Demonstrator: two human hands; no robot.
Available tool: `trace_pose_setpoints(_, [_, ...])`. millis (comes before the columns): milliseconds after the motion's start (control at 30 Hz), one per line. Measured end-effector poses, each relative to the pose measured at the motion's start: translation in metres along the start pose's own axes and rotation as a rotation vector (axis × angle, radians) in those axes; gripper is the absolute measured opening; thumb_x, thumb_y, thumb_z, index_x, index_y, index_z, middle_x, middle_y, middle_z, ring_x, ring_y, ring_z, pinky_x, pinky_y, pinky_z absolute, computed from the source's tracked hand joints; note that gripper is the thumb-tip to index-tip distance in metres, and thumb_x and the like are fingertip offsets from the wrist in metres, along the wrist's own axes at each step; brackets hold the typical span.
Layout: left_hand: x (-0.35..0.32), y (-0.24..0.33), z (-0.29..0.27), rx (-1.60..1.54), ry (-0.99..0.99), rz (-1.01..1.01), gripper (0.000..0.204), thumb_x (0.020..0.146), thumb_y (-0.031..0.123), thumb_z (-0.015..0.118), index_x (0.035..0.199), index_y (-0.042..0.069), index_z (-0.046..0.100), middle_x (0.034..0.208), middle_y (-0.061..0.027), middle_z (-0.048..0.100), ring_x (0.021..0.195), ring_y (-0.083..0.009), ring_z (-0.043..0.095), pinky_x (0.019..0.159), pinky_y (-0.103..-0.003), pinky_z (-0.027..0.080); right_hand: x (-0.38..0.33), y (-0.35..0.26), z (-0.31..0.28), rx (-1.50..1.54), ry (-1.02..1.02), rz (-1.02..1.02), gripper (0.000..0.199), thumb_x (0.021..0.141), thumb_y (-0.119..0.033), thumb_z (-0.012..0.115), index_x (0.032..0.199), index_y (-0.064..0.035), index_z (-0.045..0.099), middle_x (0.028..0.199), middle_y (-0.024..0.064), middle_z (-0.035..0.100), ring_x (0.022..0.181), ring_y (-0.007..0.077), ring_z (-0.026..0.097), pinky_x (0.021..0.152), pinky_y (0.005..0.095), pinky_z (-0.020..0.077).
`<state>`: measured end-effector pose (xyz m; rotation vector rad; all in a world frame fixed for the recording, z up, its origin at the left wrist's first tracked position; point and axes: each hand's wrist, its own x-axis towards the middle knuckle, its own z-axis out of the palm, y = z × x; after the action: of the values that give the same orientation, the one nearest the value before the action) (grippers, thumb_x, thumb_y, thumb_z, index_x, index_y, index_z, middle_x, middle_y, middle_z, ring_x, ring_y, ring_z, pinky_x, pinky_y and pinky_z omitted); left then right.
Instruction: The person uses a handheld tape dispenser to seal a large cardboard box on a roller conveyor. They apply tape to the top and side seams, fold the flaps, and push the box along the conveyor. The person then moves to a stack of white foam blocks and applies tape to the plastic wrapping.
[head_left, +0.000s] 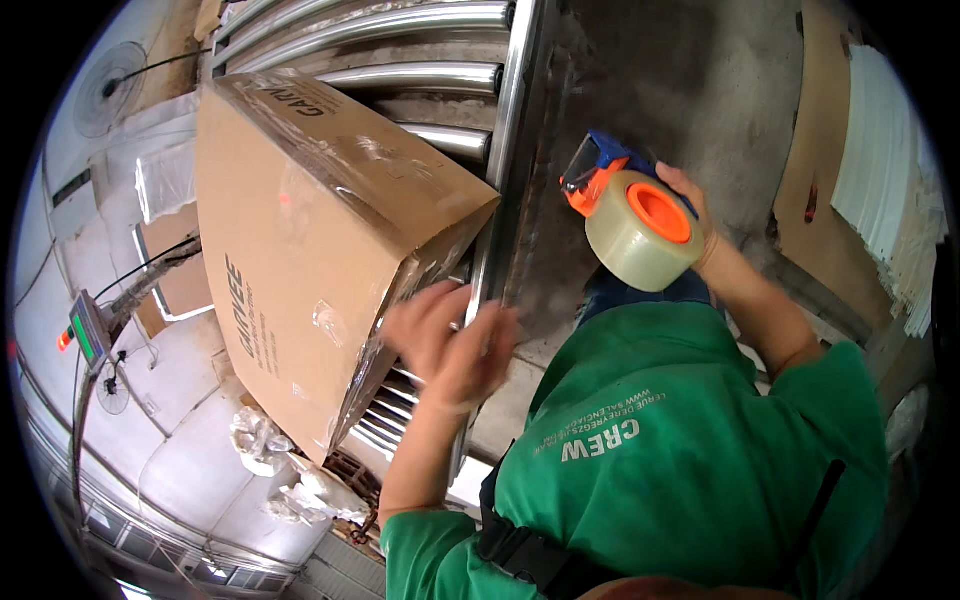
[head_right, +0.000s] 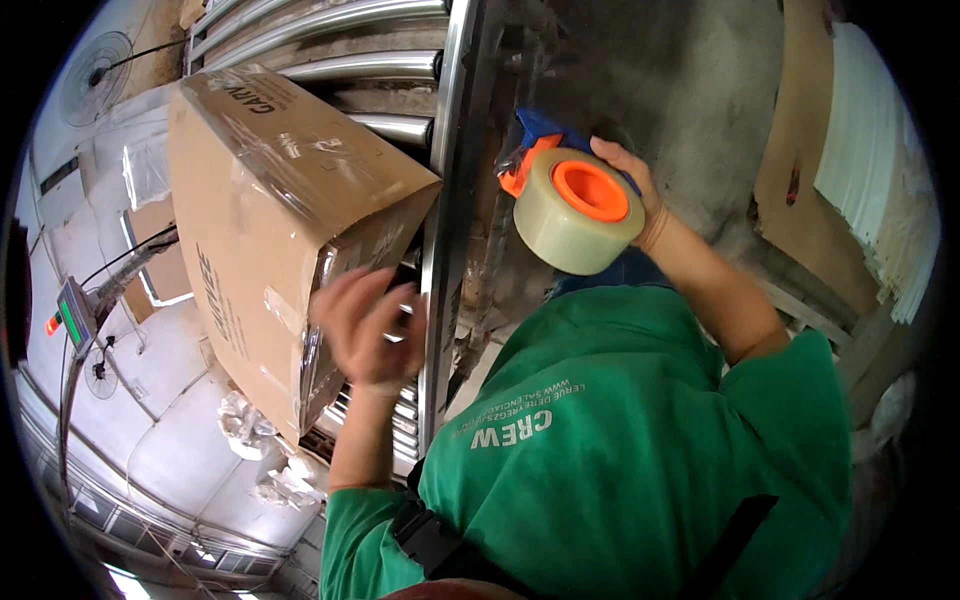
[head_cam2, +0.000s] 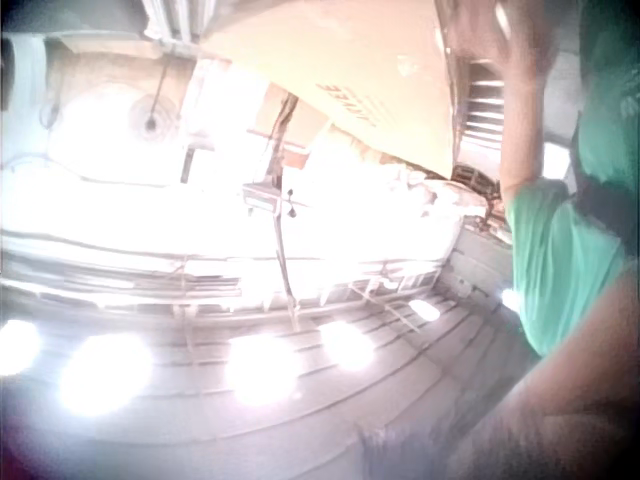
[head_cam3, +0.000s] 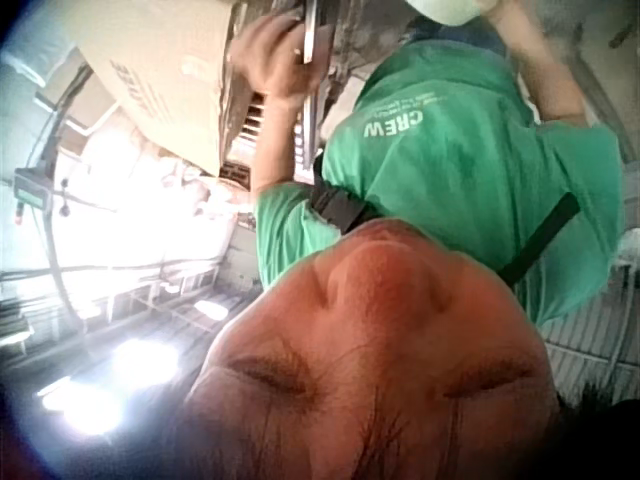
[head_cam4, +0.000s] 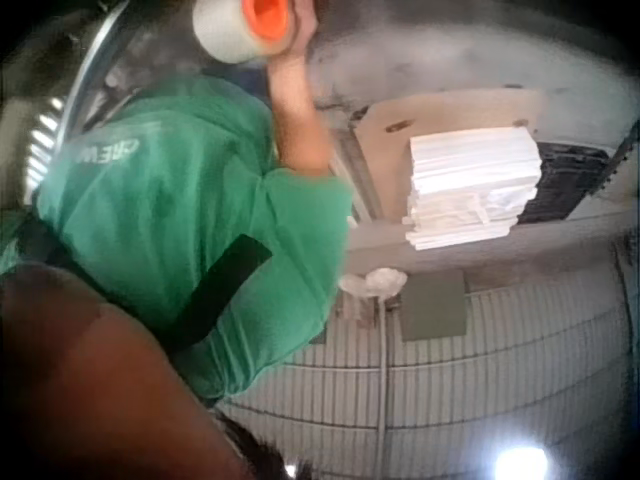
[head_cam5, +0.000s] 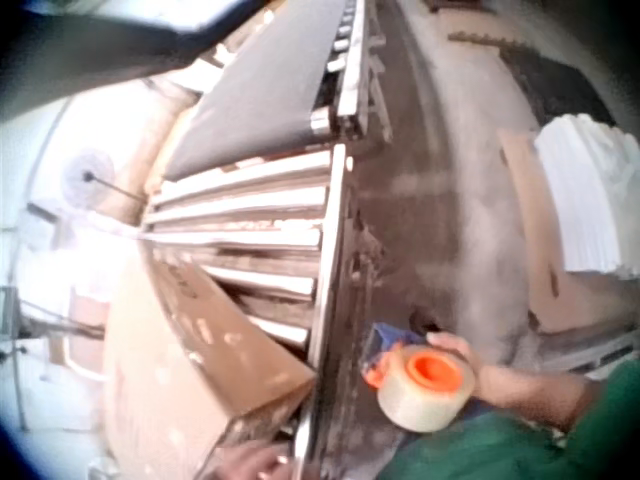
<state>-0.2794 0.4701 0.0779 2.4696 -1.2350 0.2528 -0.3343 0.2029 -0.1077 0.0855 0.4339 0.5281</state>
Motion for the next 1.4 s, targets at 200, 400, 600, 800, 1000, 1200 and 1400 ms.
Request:
trace_pose_setpoints(200, [0.021, 0.014, 0.065, -0.206, -0.063, -0.245, 0.041, 0.064, 0.013, 0.081, 0.101, 0.006, 0.065, 0.101, -0.0091, 0.06, 0.094, -0.0282, 0.056, 0.084, -0.038, 0.041, -0.018, 0.025, 0.021, 0.158, -0.081, -0.009, 0.058, 0.09, -0.047, 0.051, 0.123, 0.001, 0.054, 0.118, 0.0173, 0.062, 0.104, 0.0291, 0.063, 0.094, 0.0409, 0.0499])
trace_pose_setpoints(400, [0.034, 0.011, 0.063, -0.389, -0.025, -0.266, 0.034, 0.064, 0.012, 0.079, 0.095, 0.007, 0.067, 0.096, -0.0073, 0.061, 0.09, -0.0246, 0.056, 0.079, -0.036, 0.042, -0.032, 0.024, 0.023, 0.009, -0.018, 0.006, 0.06, 0.087, -0.049, 0.052, 0.121, 0.0014, 0.055, 0.117, 0.0175, 0.061, 0.102, 0.0284, 0.063, 0.093, 0.0408, 0.0497])
trace_pose_setpoints(600, [0.058, 0.027, 0.056, -0.595, -0.08, -0.587, 0.025, 0.065, 0.018, 0.082, 0.082, 0.004, 0.068, 0.079, -0.0074, 0.062, 0.077, -0.0214, 0.059, 0.072, -0.032, 0.047, -0.037, 0.014, 0.042, -0.371, 0.05, -0.083, 0.054, 0.086, -0.036, 0.051, 0.117, 0.0081, 0.052, 0.077, 0.0135, 0.063, 0.05, 0.0133, 0.057, 0.047, 0.0247, 0.0513])
trace_pose_setpoints(800, [0.063, 0.021, 0.059, -0.338, -0.164, -0.439, 0.019, 0.064, 0.014, 0.076, 0.08, 0.005, 0.068, 0.069, -0.0074, 0.06, 0.067, -0.024, 0.058, 0.066, -0.035, 0.047, -0.042, 0.005, 0.059, -0.598, -0.025, -0.17, 0.054, 0.086, -0.031, 0.052, 0.124, 0.0077, 0.048, 0.08, 0.0104, 0.064, 0.048, 0.0082, 0.055, 0.045, 0.0208, 0.0497])
trace_pose_setpoints(1000, [0.103, -0.004, 0.05, -0.078, -0.605, 0.284, 0.01, 0.066, 0.009, 0.069, 0.07, 0.006, 0.06, 0.076, -0.0064, 0.057, 0.076, -0.0251, 0.058, 0.071, -0.036, 0.047, -0.049, 0.0, 0.064, -0.557, 0.07, -0.049, 0.057, 0.088, -0.037, 0.052, 0.123, 0.0072, 0.05, 0.092, 0.0139, 0.067, 0.075, 0.0147, 0.066, 0.066, 0.0263, 0.0564])
trace_pose_setpoints(1200, [0.178, -0.075, 0.087, 0.437, -0.799, 0.807, 0.006, 0.073, 0.007, 0.064, 0.078, 0.009, 0.066, 0.09, -0.006, 0.06, 0.092, -0.0199, 0.057, 0.083, -0.034, 0.045, -0.064, 0.023, 0.022, 0.3, 0.139, 0.073, 0.051, 0.092, -0.042, 0.049, 0.12, 0.0001, 0.058, 0.114, 0.017, 0.064, 0.099, 0.0278, 0.065, 0.092, 0.0395, 0.0508])
trace_pose_setpoints(1400, [0.174, -0.038, 0.077, -0.177, -1.198, -0.045, 0.035, 0.085, 0.042, 0.062, 0.084, 0.008, 0.07, 0.086, -0.0157, 0.068, 0.085, -0.0335, 0.066, 0.076, -0.043, 0.053, -0.063, 0.024, 0.03, 0.425, -0.053, -0.005, 0.054, 0.092, -0.044, 0.048, 0.125, -0.0024, 0.055, 0.115, 0.0162, 0.064, 0.103, 0.0272, 0.064, 0.091, 0.0391, 0.0512])
